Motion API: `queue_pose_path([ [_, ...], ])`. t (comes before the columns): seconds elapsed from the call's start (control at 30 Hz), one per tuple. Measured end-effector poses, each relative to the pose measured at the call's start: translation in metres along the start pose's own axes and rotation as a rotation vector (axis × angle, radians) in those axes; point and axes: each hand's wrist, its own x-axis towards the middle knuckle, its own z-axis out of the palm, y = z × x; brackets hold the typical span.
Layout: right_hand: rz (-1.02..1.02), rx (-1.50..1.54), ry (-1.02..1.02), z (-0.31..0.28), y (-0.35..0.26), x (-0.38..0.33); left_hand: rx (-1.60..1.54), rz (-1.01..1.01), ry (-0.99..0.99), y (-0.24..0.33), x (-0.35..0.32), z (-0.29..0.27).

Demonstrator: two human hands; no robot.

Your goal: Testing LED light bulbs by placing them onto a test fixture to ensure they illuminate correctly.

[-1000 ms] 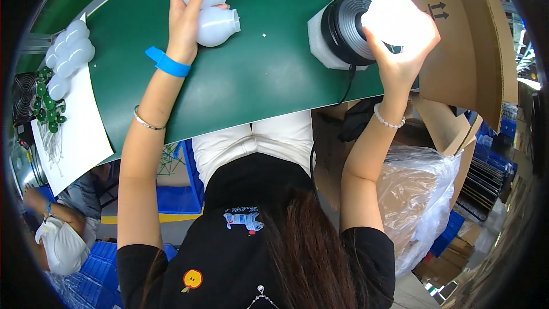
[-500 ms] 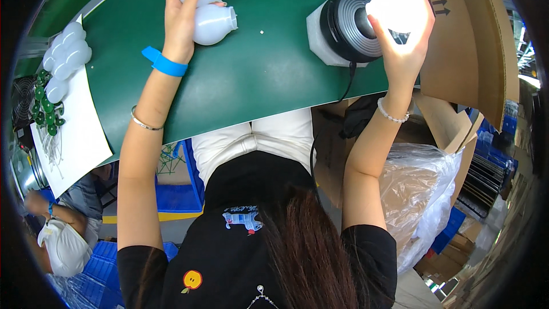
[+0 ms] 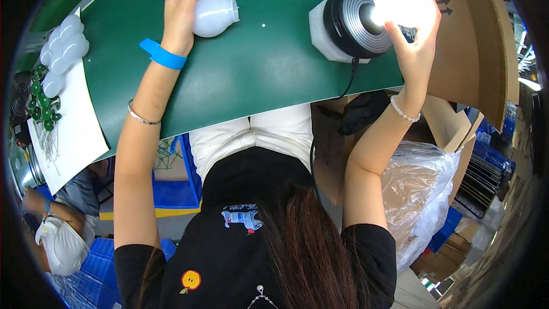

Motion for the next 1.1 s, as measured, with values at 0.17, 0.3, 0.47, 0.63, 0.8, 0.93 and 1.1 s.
queue_pose_path([
  [0.17, -0.064, 0.019, 0.017, -0.001, -0.009, -0.002, -0.026, -0.005, -0.014, 0.001, 0.0, 0.0],
  [0.3, -0.123, -0.072, -0.017, -0.005, -0.019, -0.002, -0.239, -0.007, -0.003, -0.002, 0.004, 0.003],
  [0.47, -0.11, -0.111, 0.021, 0.001, -0.028, -0.005, -0.208, 0.055, -0.001, -0.008, 0.007, 0.001],
  [0.63, -0.116, -0.165, 0.037, 0.004, -0.032, -0.01, -0.203, 0.052, 0.02, -0.006, 0.006, 0.002],
  [0.8, -0.097, -0.183, 0.015, 0.001, -0.021, -0.008, -0.207, 0.024, 0.027, 0.0, 0.004, 0.005],
  [0.93, -0.159, -0.172, -0.031, -0.002, -0.008, -0.005, -0.227, 0.002, 0.024, 0.002, 0.005, 0.006],
  [1.1, -0.172, -0.095, 0.034, -0.002, -0.002, -0.005, -0.226, 0.0, 0.029, 0.002, 0.004, 0.007],
])
